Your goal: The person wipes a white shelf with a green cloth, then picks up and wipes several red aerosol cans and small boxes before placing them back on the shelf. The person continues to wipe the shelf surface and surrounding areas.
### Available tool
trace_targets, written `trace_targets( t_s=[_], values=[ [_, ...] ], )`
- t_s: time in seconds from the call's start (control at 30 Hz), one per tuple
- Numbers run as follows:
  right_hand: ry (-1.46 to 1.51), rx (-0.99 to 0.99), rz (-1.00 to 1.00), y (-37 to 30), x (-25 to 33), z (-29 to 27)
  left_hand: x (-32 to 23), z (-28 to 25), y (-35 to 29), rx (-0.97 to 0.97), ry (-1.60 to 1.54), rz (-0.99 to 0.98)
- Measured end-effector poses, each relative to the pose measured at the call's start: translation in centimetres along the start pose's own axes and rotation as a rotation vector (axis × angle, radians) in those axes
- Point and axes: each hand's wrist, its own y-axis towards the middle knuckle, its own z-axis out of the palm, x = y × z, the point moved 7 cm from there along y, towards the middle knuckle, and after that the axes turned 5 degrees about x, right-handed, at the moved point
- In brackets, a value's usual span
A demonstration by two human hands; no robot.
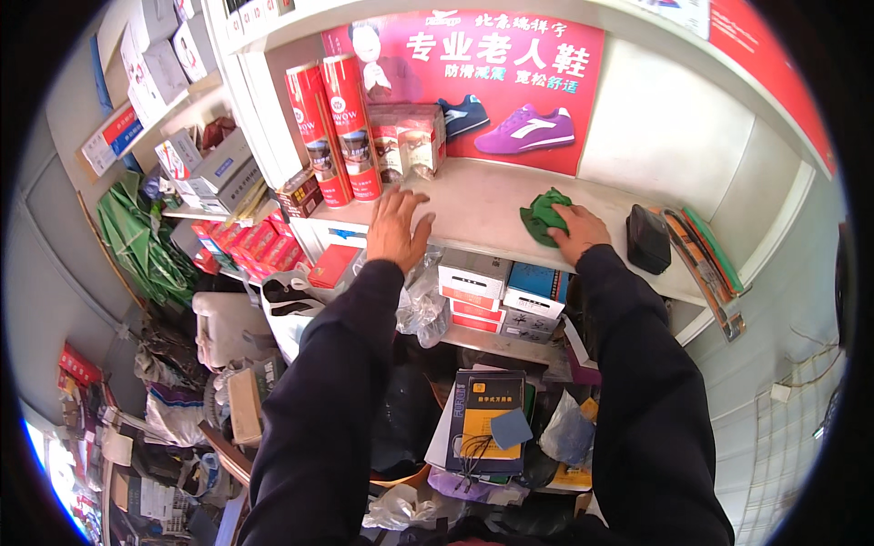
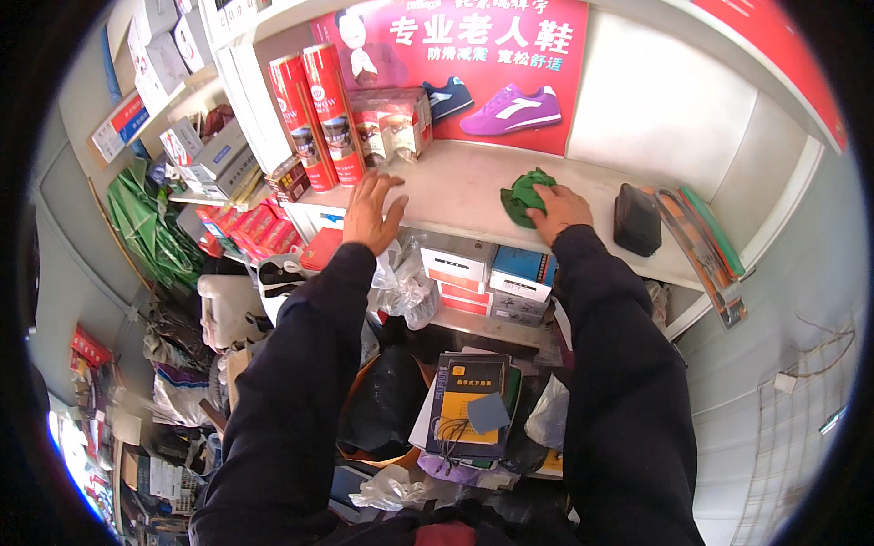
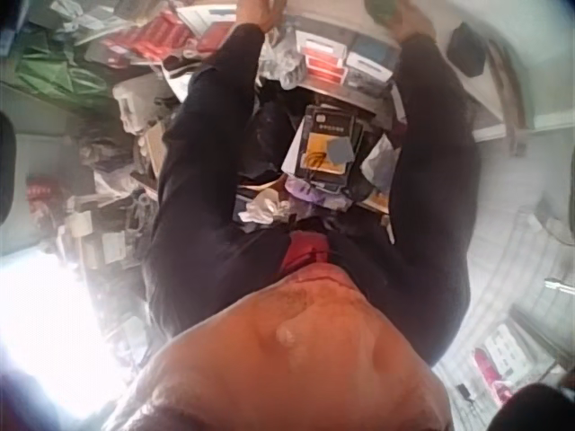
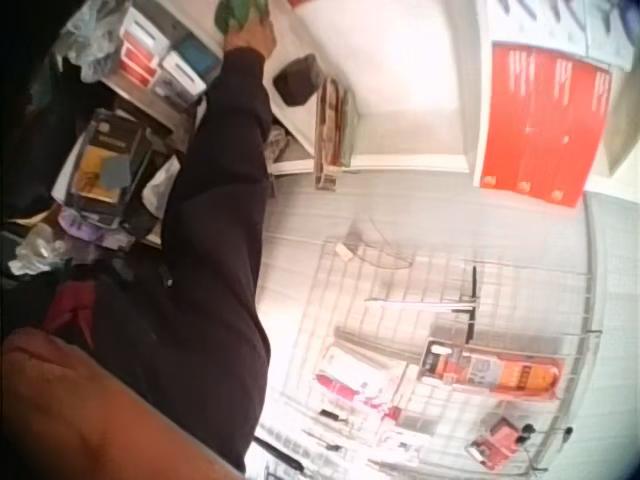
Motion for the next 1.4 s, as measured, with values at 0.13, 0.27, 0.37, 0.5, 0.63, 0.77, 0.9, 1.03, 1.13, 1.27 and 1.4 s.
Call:
trace_targets(
  t_s=[0.13, 0.27, 0.37, 0.5, 0.63, 0.77, 0.9, 1.03, 1.13, 1.27, 1.4],
  values=[
    [-0.127, -0.006, 0.187, 0.8, -6.0, -0.6, 3.8, 2.9, 1.4, -0.053, 0.059, -0.077],
    [-0.185, 0.067, 0.320, 5.7, -9.1, 1.0, 4.8, 4.1, 1.0, -0.033, 0.152, -0.132],
    [-0.202, 0.087, 0.197, 12.0, -4.5, 5.2, 5.0, 4.1, 0.9, -0.024, 0.160, -0.162],
    [-0.133, 0.054, -0.082, 19.9, 6.2, 11.2, 4.9, 3.9, 1.2, -0.011, 0.185, -0.168],
    [-0.023, 0.035, -0.196, 21.7, 9.3, 12.8, 5.1, 4.1, 1.1, 0.008, 0.175, -0.187],
    [0.032, 0.034, -0.148, 16.9, 2.5, 8.3, 5.0, 4.0, 1.0, -0.005, 0.157, -0.189],
    [-0.018, 0.041, 0.075, 11.1, -2.7, 4.7, 5.0, 3.7, 1.0, -0.033, 0.149, -0.200],
    [0.027, -0.029, -0.160, 8.2, 5.4, 5.5, 5.1, 3.6, 0.8, -0.047, 0.140, -0.208],
    [0.164, -0.037, -0.365, 3.6, 11.9, 5.4, 5.2, 3.5, 0.7, -0.046, 0.125, -0.208],
    [0.068, -0.170, -0.212, -2.4, 10.9, 2.0, 5.2, 3.6, 0.7, -0.031, 0.121, -0.224],
    [-0.029, -0.310, -0.115, -4.4, 7.2, 0.0, 4.5, 2.6, 0.5, -0.089, 0.078, -0.144]
  ],
)
